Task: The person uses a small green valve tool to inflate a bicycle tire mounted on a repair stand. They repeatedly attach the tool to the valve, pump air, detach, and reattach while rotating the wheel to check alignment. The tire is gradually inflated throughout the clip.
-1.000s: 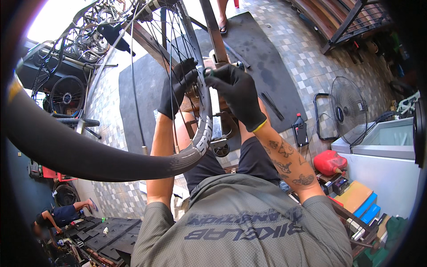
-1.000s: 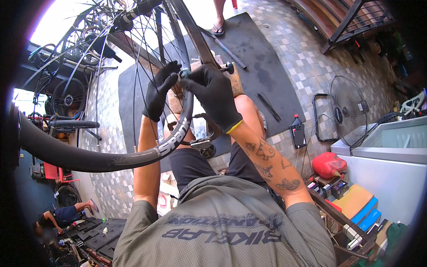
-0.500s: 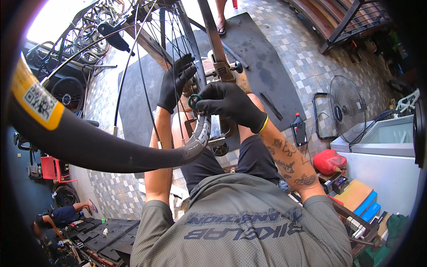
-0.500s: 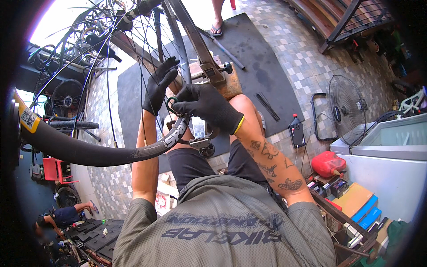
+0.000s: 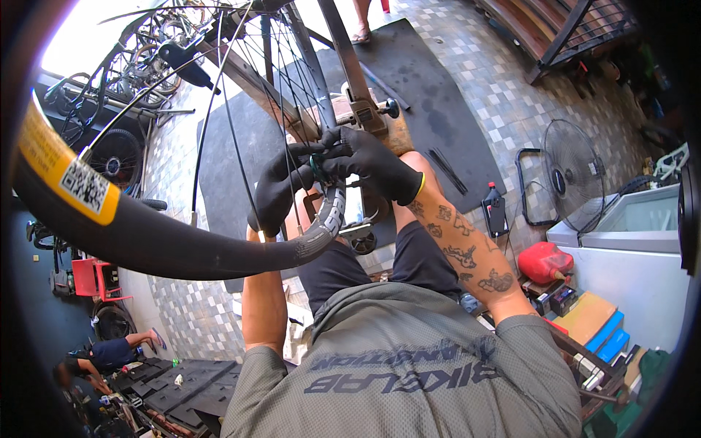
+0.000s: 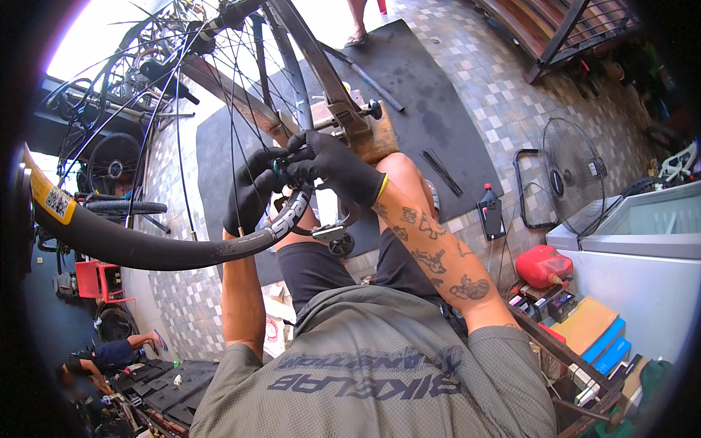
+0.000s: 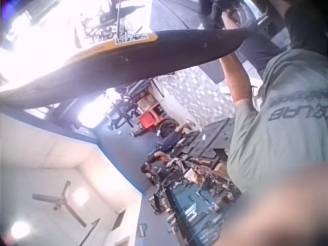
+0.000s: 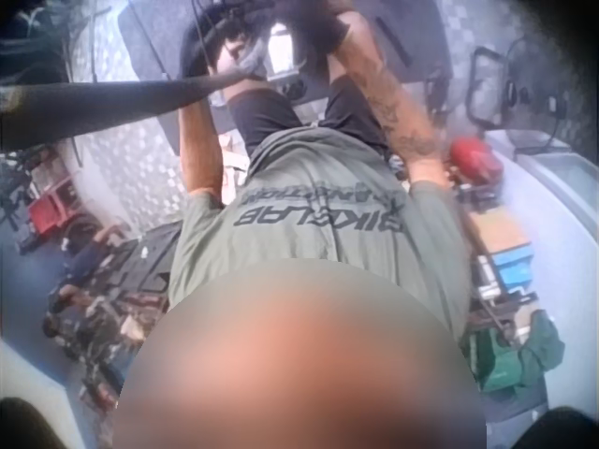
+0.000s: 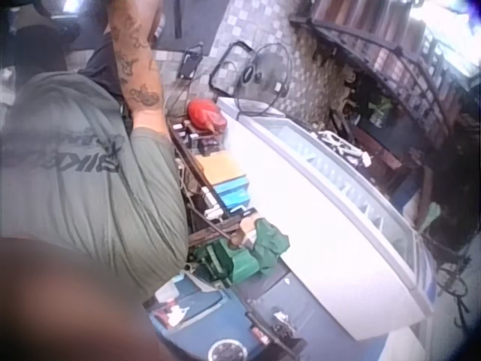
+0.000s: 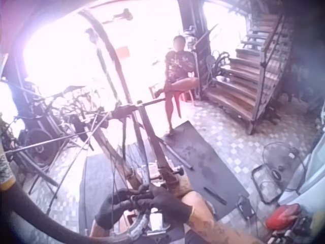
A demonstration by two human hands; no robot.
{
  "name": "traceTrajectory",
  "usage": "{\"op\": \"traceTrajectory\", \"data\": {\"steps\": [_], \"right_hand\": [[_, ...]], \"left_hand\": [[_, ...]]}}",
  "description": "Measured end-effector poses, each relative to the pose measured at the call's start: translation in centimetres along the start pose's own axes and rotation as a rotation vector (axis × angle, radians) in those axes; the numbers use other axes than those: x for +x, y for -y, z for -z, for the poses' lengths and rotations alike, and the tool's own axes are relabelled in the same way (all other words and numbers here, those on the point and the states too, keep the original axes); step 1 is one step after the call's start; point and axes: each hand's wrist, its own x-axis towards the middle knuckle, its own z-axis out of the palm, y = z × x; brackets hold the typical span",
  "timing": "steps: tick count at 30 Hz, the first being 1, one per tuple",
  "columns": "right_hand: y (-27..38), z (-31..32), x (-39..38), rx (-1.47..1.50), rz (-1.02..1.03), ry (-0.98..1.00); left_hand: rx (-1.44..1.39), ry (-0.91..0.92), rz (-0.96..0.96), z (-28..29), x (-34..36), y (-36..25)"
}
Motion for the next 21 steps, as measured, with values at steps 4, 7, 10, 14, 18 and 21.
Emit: {"op": "traceTrajectory", "data": {"steps": [4, 7, 10, 14, 18, 21], "right_hand": [[0.3, 0.0, -0.3, 0.027, -0.044, -0.015], [0.6, 0.0, -0.9, 0.004, -0.037, 0.017], [1.0, 0.1, -1.4, -0.038, -0.004, 0.081], [1.6, 0.0, -1.6, -0.027, 0.002, 0.145], [2.0, -0.4, -1.5, 0.021, -0.037, 0.136], [1.7, -0.8, -1.4, 0.018, -0.036, 0.079]], "left_hand": [[0.004, 0.142, 0.086, 0.2, 0.6, -0.5], [-0.093, 0.135, 0.068, -0.4, 1.1, -0.3], [-0.025, 0.044, 0.022, -1.3, 1.3, -0.4], [0.365, -0.236, 0.022, -3.2, 0.8, -1.4], [0.504, -0.258, 0.055, -3.6, 0.4, -3.0], [0.501, -0.185, 0.112, -3.1, 0.3, -3.4]]}}
